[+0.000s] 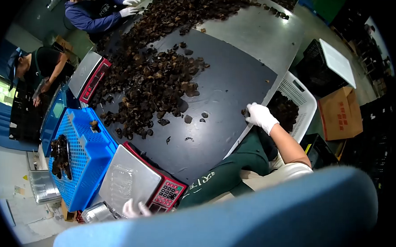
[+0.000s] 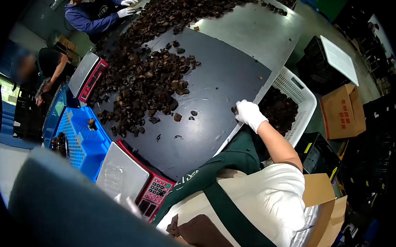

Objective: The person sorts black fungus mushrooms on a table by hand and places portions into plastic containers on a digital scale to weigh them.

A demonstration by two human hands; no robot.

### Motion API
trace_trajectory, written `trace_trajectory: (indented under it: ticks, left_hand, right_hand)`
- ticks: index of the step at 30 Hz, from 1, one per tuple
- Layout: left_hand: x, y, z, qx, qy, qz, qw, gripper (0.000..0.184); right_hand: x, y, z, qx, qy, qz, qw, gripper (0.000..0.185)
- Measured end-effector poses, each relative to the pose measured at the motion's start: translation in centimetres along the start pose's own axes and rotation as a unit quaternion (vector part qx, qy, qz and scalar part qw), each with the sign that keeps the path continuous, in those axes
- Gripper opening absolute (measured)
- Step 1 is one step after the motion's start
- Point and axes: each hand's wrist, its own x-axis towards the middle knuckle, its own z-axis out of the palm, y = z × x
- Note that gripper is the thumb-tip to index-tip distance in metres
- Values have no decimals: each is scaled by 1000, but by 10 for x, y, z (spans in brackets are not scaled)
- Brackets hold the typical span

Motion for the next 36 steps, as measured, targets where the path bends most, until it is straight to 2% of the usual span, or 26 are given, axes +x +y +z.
trace_trajectory:
  ticks: [1, 2, 4, 6, 7, 9, 11, 12, 13, 14, 15, 17, 19, 21, 23, 24, 25, 27, 28, 29, 30, 31, 32, 33, 35, 36]
  left_hand:
    - [11, 40, -2, -98, -54, 2, 994, 37]
    - [6, 52, 26, -193, -25, 50, 980, 37]
    - [1, 90, 75, -263, -103, 67, 957, 50]
    - [12, 124, 112, -128, -155, 158, 967, 71]
    - [13, 135, 140, -243, -200, 89, 945, 82]
    - [25, 147, 185, -153, -254, 100, 950, 100]
    - [44, 161, 212, -70, -311, 39, 947, 109]
    - [48, 158, 234, -12, -317, 22, 948, 113]
    - [52, 151, 256, 2, -311, 1, 950, 113]
    - [57, 151, 261, 16, -312, 12, 950, 109]
    - [60, 149, 270, 28, -313, 23, 949, 105]
    - [53, 151, 284, -32, -224, 80, 971, 91]
    - [38, 159, 299, -107, -114, 148, 977, 61]
    - [26, 186, 302, -182, -108, 192, 958, 51]
    - [24, 240, 272, -272, -255, 224, 900, 44]
    - [6, 264, 263, -371, -259, 263, 852, 42]
    - [-9, 284, 253, -465, -261, 298, 792, 41]
    - [-14, 307, 213, -493, -324, 416, 692, 38]
    - [-5, 308, 202, -468, -296, 457, 696, 40]
    - [17, 309, 194, -497, -326, 421, 685, 40]
    - [24, 296, 210, -440, -295, 396, 751, 39]
    - [32, 285, 212, -333, -171, 378, 847, 41]
    - [69, 289, 185, -188, -395, 261, 860, 54]
    - [46, 261, 228, -99, -161, 268, 945, 69]
    - [25, 234, 283, -4, -164, 251, 954, 75]
    - [40, 273, 249, -45, -307, 234, 921, 77]
  right_hand:
    - [9, -5, 10, 37, 37, 15, 999, 51]
    - [16, -14, 19, 77, 57, 2, 995, 57]
    - [28, -40, 20, 117, 86, -44, 988, 61]
    - [48, -63, 42, 154, 166, -156, 962, 67]
    - [58, -79, 61, 143, 223, -221, 939, 69]
    - [59, -120, 52, 134, 149, -252, 947, 71]
    - [56, -154, 40, 163, 115, -310, 930, 64]
    - [60, -169, 52, 119, 170, -331, 921, 56]
    - [68, -182, 71, 75, 223, -348, 908, 48]
    - [73, -186, 82, 83, 270, -367, 886, 29]
    - [78, -183, 85, 89, 274, -359, 888, 29]
    - [85, -170, 84, 93, 285, -379, 876, 19]
    - [81, -140, 82, 110, 291, -387, 868, 16]
    - [77, -96, 81, 152, 278, -369, 874, 15]
    - [57, -33, 63, 189, 296, -351, 868, 14]
    - [50, -7, 58, 155, 251, -237, 926, 12]
    - [42, 20, 51, 133, 265, -126, 947, 12]
    - [18, 80, 38, 146, 296, -19, 944, 19]
    - [6, 102, 42, 112, 357, 25, 927, 24]
    - [-5, 117, 46, 78, 414, 69, 904, 30]
    - [-11, 126, 49, 79, 433, 82, 894, 32]
    - [-18, 131, 52, 80, 453, 96, 883, 35]
    - [-25, 126, 47, 98, 468, 86, 874, 31]
    - [-29, 119, 48, 122, 462, 83, 874, 30]
    - [-23, 109, 54, 194, 437, 29, 878, 30]
    - [-23, 93, 52, 195, 438, 31, 877, 30]
